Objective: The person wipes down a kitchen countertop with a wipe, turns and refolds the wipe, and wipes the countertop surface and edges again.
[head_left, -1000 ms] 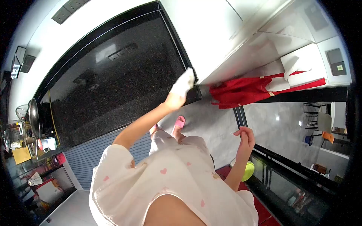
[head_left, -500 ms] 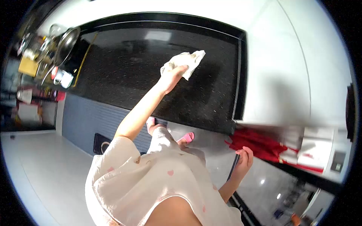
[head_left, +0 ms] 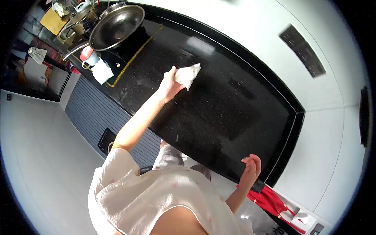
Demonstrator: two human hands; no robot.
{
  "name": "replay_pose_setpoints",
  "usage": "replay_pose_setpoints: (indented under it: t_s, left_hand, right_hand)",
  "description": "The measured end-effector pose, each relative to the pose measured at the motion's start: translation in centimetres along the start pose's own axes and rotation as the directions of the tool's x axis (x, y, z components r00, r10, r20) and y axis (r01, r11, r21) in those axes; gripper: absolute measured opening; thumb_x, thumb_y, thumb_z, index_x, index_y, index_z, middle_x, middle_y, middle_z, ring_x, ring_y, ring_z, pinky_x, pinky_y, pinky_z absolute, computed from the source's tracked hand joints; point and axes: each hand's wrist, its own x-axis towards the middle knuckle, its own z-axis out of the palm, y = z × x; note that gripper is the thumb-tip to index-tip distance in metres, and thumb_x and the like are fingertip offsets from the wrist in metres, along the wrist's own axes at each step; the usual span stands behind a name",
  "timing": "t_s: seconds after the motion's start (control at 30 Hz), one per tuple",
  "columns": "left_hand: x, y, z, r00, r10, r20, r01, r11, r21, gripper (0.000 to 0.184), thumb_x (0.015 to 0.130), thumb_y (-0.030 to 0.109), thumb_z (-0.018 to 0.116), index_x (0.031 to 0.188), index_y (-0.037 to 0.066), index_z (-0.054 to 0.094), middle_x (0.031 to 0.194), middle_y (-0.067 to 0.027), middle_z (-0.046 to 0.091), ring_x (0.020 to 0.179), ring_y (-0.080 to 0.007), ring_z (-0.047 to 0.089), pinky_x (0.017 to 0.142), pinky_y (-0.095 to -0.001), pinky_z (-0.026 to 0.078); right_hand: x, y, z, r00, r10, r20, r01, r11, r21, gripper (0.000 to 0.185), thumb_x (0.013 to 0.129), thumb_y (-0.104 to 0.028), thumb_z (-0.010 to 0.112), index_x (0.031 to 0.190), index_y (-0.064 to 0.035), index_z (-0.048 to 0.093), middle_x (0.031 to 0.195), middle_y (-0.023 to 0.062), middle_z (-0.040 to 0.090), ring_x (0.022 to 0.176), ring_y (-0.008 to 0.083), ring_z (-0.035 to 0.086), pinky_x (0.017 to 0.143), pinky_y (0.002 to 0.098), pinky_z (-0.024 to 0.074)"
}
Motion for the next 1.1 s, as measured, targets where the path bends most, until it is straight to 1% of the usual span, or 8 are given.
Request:
replay_pose_setpoints:
  t_s: [0.33,0.4,0.53,0.63,0.73,0.87,0.9,1.1]
  left_hand:
    - [21.0,11.8,-10.0,0.944,0.271,-0.187,-0.206,0.929,0.308,0.033,0.086,0.021,0.037,0.109,-0.001,0.048,0.109,-0.0100,0.051,0.099,-0.0175,0.048,0.087,-0.0301,0.036]
    - [22.5,14.8,-7.5,0.863,0.371,-0.342,-0.067,0.756,0.651,0.044,0.087,0.029,0.032,0.118,-0.002,0.039,0.117,-0.0138,0.045,0.106,-0.0230,0.043,0.092,-0.0318,0.031]
    - [35.6,14.4,-12.7,0.503,0.862,0.059,-0.029,-0.052,0.998,0.057,0.086,0.037,0.023,0.128,-0.002,0.018,0.132,-0.0171,0.024,0.122,-0.0321,0.019,0.101,-0.0353,0.008]
    - [39.0,14.6,-12.2,0.559,0.828,0.039,0.046,-0.078,0.996,0.059,0.084,0.036,0.028,0.127,-0.003,0.019,0.131,-0.0208,0.022,0.121,-0.0348,0.020,0.101,-0.0395,0.008]
    - [39.5,14.7,-11.0,0.762,0.645,0.059,0.381,-0.520,0.764,0.051,0.083,0.026,0.032,0.124,-0.004,0.026,0.129,-0.0199,0.027,0.119,-0.0349,0.024,0.100,-0.0410,0.015]
    - [39.5,15.9,-9.4,0.739,0.673,0.002,0.348,-0.385,0.855,0.028,0.079,0.007,0.034,0.101,-0.001,0.049,0.106,-0.0153,0.050,0.099,-0.0257,0.047,0.084,-0.0322,0.037]
    - [37.4,16.3,-8.2,0.691,0.667,0.280,0.385,-0.667,0.638,0.025,0.079,0.011,0.036,0.095,0.002,0.054,0.099,-0.0137,0.054,0.091,-0.0231,0.051,0.081,-0.0322,0.038]
    - [38.6,14.4,-6.5,0.820,0.541,0.188,0.271,-0.656,0.705,0.028,0.078,0.015,0.039,0.100,0.001,0.051,0.106,-0.0161,0.050,0.099,-0.0248,0.047,0.085,-0.0350,0.035]
  right_hand:
    - [1.8,0.7,14.4,0.998,0.061,-0.010,-0.061,0.979,-0.197,0.014,0.081,-0.005,0.042,0.086,0.0014,0.053,0.070,0.0065,0.054,0.067,0.0145,0.052,0.067,0.0256,0.0397]
    - [2.3,1.0,15.1,0.998,0.048,-0.047,-0.056,0.979,-0.197,0.014,0.081,-0.005,0.042,0.087,0.0015,0.053,0.070,0.0069,0.054,0.067,0.0148,0.052,0.066,0.0261,0.0401]
    - [2.8,1.3,16.7,0.998,0.006,-0.060,-0.021,0.966,-0.257,0.015,0.082,-0.005,0.041,0.091,0.0026,0.051,0.071,0.0078,0.052,0.068,0.0149,0.051,0.068,0.0263,0.0417]
    - [2.9,1.6,17.6,0.986,0.037,-0.160,-0.089,0.940,-0.330,0.014,0.081,-0.004,0.041,0.086,0.0010,0.054,0.070,0.0065,0.053,0.065,0.0154,0.052,0.065,0.0264,0.0407]
    - [3.4,1.8,18.1,0.974,0.075,-0.212,-0.142,0.936,-0.322,0.014,0.081,-0.004,0.041,0.085,0.0000,0.054,0.069,0.0060,0.053,0.065,0.0152,0.052,0.064,0.0266,0.0413]
    - [3.6,2.0,18.2,0.959,0.102,-0.266,-0.184,0.935,-0.304,0.014,0.081,-0.005,0.041,0.085,0.0003,0.054,0.069,0.0060,0.053,0.065,0.0150,0.052,0.064,0.0268,0.0415]
    - [3.5,2.0,18.1,0.955,0.108,-0.275,-0.192,0.934,-0.301,0.015,0.081,-0.005,0.041,0.085,0.0004,0.054,0.070,0.0060,0.054,0.065,0.0149,0.052,0.064,0.0268,0.0415]
    - [2.8,3.1,16.7,0.942,0.149,-0.299,-0.235,0.933,-0.274,0.015,0.080,-0.005,0.041,0.085,0.0003,0.054,0.070,0.0061,0.054,0.065,0.0147,0.052,0.066,0.0270,0.0412]
